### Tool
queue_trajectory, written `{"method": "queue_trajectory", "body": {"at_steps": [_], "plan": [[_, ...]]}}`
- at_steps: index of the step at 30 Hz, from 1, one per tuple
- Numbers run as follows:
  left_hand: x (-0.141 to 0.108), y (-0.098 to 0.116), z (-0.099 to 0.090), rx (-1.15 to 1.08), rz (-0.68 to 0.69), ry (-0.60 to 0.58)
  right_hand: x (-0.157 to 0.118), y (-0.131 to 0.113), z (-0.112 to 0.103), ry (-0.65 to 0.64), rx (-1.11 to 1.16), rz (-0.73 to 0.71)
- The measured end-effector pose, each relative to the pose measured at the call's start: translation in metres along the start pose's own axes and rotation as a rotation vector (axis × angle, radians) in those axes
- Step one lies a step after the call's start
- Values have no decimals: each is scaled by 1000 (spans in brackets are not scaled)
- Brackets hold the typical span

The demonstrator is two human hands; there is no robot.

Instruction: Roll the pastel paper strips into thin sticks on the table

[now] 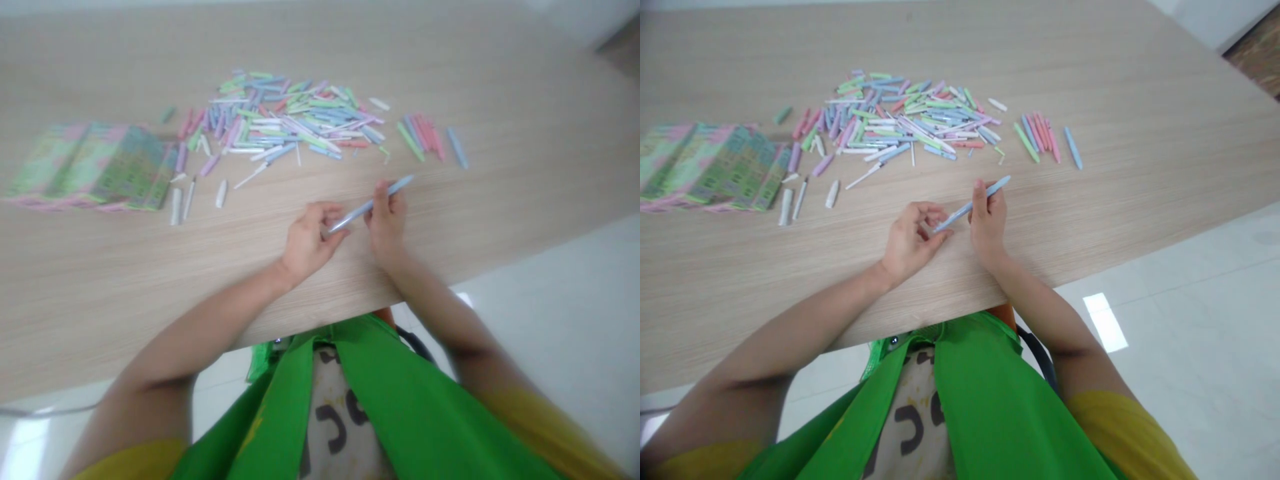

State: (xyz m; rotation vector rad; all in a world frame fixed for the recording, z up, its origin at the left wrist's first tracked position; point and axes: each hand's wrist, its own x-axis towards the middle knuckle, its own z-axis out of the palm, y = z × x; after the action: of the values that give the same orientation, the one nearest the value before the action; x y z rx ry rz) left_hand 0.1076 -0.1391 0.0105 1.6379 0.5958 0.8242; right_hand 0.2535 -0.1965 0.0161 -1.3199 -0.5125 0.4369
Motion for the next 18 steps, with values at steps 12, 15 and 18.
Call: {"method": "queue_trajectory", "body": {"at_steps": [12,15,18], "plan": [[16,-10,-10,29,-22,-292,2,4,1,-263,22,189],[25,-17,-15,-141,-150,-377,5,-2,2,-289,20,212],[31,-20,-16,-227,-262,-395,7,-6,3,-242,12,173]]}}
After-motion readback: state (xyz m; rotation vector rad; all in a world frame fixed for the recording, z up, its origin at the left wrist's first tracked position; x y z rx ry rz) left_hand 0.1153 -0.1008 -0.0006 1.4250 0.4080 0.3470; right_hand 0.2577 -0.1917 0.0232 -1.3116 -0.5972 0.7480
